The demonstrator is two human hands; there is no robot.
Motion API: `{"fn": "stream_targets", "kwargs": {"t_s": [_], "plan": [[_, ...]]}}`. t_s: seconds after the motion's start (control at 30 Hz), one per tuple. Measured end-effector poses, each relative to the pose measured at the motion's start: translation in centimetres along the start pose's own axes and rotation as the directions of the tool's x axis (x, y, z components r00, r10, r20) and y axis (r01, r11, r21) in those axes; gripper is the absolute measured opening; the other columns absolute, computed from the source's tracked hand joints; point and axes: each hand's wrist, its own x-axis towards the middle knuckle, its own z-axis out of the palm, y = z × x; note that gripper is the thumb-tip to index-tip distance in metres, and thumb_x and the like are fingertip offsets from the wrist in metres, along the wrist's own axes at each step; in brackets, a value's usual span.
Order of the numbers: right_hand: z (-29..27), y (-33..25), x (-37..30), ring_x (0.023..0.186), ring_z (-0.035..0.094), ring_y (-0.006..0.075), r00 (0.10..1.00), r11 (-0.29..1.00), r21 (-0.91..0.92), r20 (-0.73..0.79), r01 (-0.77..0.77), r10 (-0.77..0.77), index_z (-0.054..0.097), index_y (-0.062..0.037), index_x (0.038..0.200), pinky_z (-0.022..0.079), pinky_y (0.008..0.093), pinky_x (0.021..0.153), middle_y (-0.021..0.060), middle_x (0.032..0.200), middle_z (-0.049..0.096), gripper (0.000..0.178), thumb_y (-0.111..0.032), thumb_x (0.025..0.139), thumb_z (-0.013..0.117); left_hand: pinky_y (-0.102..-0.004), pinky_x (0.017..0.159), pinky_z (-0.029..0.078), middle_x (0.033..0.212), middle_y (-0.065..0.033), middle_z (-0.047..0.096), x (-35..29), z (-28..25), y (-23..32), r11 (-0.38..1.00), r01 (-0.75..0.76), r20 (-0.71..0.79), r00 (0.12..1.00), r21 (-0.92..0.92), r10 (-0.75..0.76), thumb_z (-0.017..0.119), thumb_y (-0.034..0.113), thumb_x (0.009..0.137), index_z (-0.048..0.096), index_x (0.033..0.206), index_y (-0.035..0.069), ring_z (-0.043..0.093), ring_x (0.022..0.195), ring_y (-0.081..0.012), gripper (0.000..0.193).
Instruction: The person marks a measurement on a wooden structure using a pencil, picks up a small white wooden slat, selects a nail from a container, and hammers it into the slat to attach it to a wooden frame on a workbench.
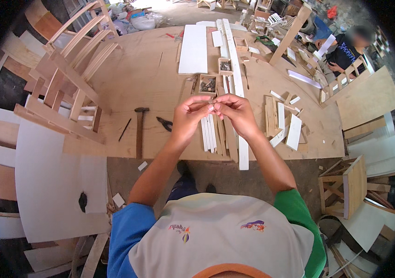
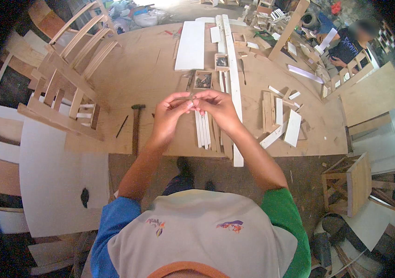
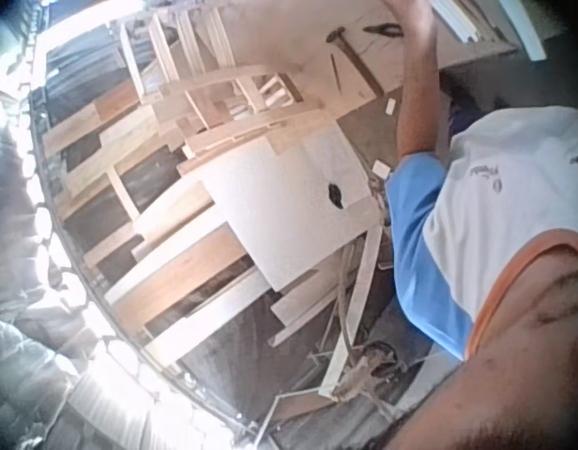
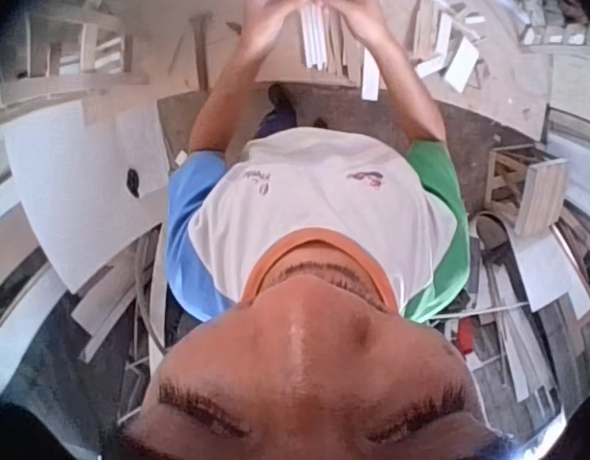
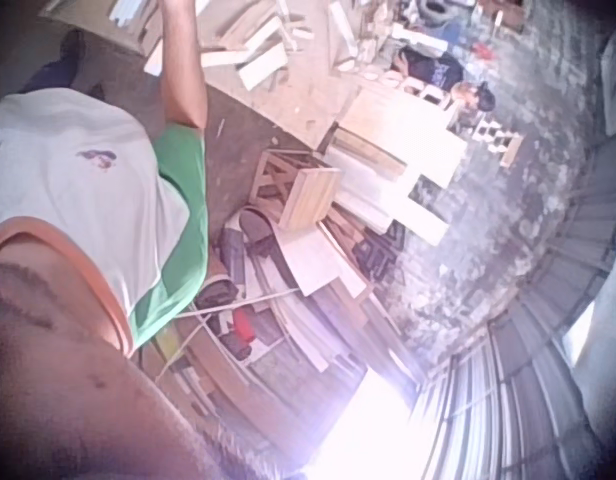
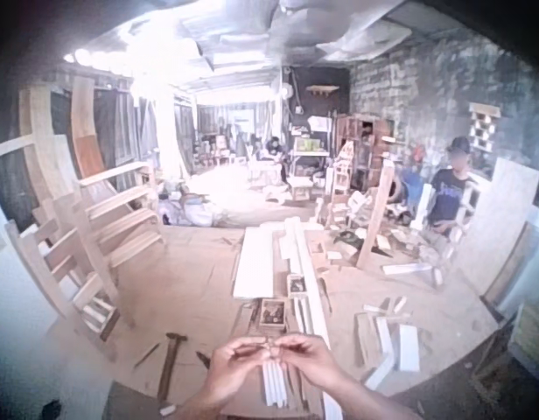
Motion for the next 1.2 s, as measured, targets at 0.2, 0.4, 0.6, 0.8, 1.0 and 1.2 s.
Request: {"fn": "stream_targets", "kwargs": {"t_s": [0.2, 0.4, 0.6, 0.8, 1.0, 1.2], "plan": [[0.4, 0.5, -3.7, 0.069, 0.055, 0.0100, 0.999, 0.999, 0.018, 0.018, -0.045, 0.045, 0.065, 0.0028, 0.099, 0.045, 0.0238, 0.063, 0.0060, 0.085, 0.066, 0.017, -0.009, 0.087, 0.068, -0.0286, 0.078, 0.049, 0.101, -0.0149, 0.069, -4.8, 0.8, -0.8, 0.996, 0.080, -0.078, 0.993, -0.048, -0.084, 0.063, 0.011, 0.090, 0.056, 0.123, -0.006, 0.067, 0.091, -0.0202, 0.037], [2.1, 0.0, -4.4, 0.071, 0.060, 0.0123, 0.993, 0.995, 0.036, 0.084, -0.089, 0.086, 0.064, 0.0025, 0.099, 0.049, 0.0249, 0.065, 0.0069, 0.086, 0.065, 0.016, -0.008, 0.087, 0.067, -0.0296, 0.079, 0.048, 0.099, -0.0148, 0.069, -6.8, -0.5, -0.4, 0.983, 0.041, -0.058, 0.997, -0.178, -0.053, 0.059, 0.011, 0.091, 0.051, 0.130, -0.007, 0.066, 0.092, -0.0203, 0.043], [4.9, -0.9, -2.7, 0.070, 0.063, 0.0150, 0.988, 0.994, 0.035, 0.115, -0.105, 0.101, 0.064, 0.0028, 0.098, 0.052, 0.0261, 0.064, 0.0089, 0.085, 0.067, 0.015, -0.007, 0.087, 0.065, -0.0300, 0.079, 0.050, 0.097, -0.0147, 0.069, -6.4, -3.6, 1.5, 0.976, 0.031, 0.012, 0.999, -0.214, -0.029, 0.057, 0.007, 0.089, 0.048, 0.131, -0.008, 0.067, 0.089, -0.0201, 0.045], [8.0, -0.1, -0.3, 0.069, 0.063, 0.0152, 0.994, 0.994, 0.067, 0.077, -0.087, 0.082, 0.062, 0.0030, 0.099, 0.052, 0.0269, 0.064, 0.0095, 0.086, 0.067, 0.015, -0.004, 0.087, 0.065, -0.0301, 0.078, 0.050, 0.095, -0.0159, 0.069, -5.2, -7.3, 3.1, 0.979, 0.019, 0.060, 0.998, -0.202, -0.007, 0.059, 0.006, 0.088, 0.052, 0.124, -0.007, 0.067, 0.085, -0.0200, 0.039], [10.1, 1.6, 0.5, 0.071, 0.061, 0.0144, 0.995, 0.987, 0.131, -0.001, -0.095, 0.096, 0.061, 0.0020, 0.100, 0.050, 0.0275, 0.066, 0.0083, 0.087, 0.065, 0.016, -0.003, 0.086, 0.066, -0.0306, 0.077, 0.050, 0.094, -0.0152, 0.069, -3.3, -10.6, 3.4, 0.993, 0.041, 0.124, 0.992, -0.108, -0.027, 0.064, 0.006, 0.086, 0.054, 0.119, -0.003, 0.067, 0.084, -0.0200, 0.035], [9.6, 3.5, 0.3, 0.068, 0.060, 0.0136, 0.977, 0.985, 0.141, -0.170, -0.103, 0.127, 0.061, 0.0012, 0.097, 0.050, 0.0261, 0.063, 0.0070, 0.084, 0.064, 0.014, -0.002, 0.085, 0.067, -0.0295, 0.075, 0.050, 0.088, -0.0129, 0.069, -1.3, -11.1, 1.5, 0.980, 0.150, 0.153, 0.980, -0.132, -0.130, 0.068, 0.002, 0.084, 0.057, 0.114, -0.004, 0.064, 0.080, -0.0163, 0.033]]}}
